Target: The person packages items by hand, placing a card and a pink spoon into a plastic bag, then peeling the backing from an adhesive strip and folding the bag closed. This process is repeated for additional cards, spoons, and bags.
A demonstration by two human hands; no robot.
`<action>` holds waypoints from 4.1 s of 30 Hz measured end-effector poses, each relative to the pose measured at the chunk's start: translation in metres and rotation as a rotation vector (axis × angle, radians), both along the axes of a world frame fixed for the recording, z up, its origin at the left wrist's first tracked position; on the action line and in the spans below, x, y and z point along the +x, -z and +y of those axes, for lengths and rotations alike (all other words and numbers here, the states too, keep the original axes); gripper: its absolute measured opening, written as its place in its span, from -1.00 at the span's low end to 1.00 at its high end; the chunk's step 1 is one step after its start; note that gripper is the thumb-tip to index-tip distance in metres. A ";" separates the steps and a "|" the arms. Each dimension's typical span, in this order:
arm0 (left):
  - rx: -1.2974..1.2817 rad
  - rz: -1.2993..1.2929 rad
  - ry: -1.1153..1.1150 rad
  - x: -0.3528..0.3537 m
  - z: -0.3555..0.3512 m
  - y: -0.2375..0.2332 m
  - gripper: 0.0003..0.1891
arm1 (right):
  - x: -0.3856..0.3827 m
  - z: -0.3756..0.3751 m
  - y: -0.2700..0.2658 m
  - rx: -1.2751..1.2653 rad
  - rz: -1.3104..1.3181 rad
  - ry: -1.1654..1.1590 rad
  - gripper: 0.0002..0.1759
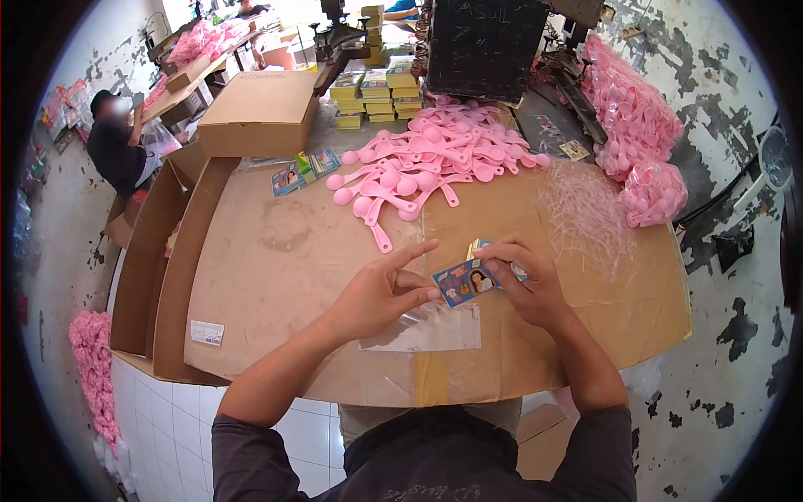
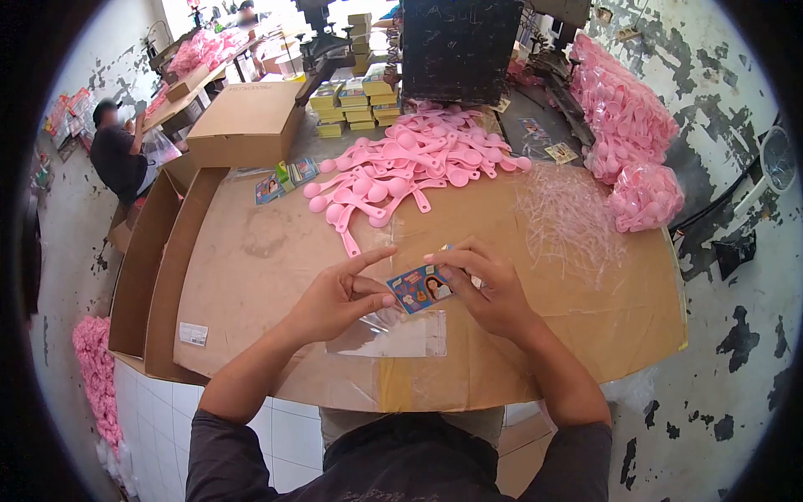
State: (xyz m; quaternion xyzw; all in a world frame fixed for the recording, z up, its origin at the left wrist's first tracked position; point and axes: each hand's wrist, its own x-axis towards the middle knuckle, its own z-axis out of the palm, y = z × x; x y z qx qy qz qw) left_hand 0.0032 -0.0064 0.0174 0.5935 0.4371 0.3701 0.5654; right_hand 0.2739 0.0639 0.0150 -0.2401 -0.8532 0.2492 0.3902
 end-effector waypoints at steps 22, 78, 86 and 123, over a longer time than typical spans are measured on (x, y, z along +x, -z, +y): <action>0.080 -0.211 -0.147 -0.003 -0.018 -0.015 -0.47 | -0.047 -0.003 -0.036 -0.236 -0.047 -0.255 -0.80; -0.009 -0.272 -0.101 -0.003 -0.005 0.018 -0.58 | -0.009 0.013 -0.055 -0.521 -0.065 -0.076 -0.81; -0.044 -0.231 -0.056 0.000 -0.009 0.014 -0.56 | -0.008 0.012 -0.058 -0.356 -0.337 -0.151 -0.83; 0.515 -0.104 0.012 -0.011 -0.022 -0.004 -0.46 | -0.053 -0.028 -0.114 0.172 -0.201 -0.094 -0.88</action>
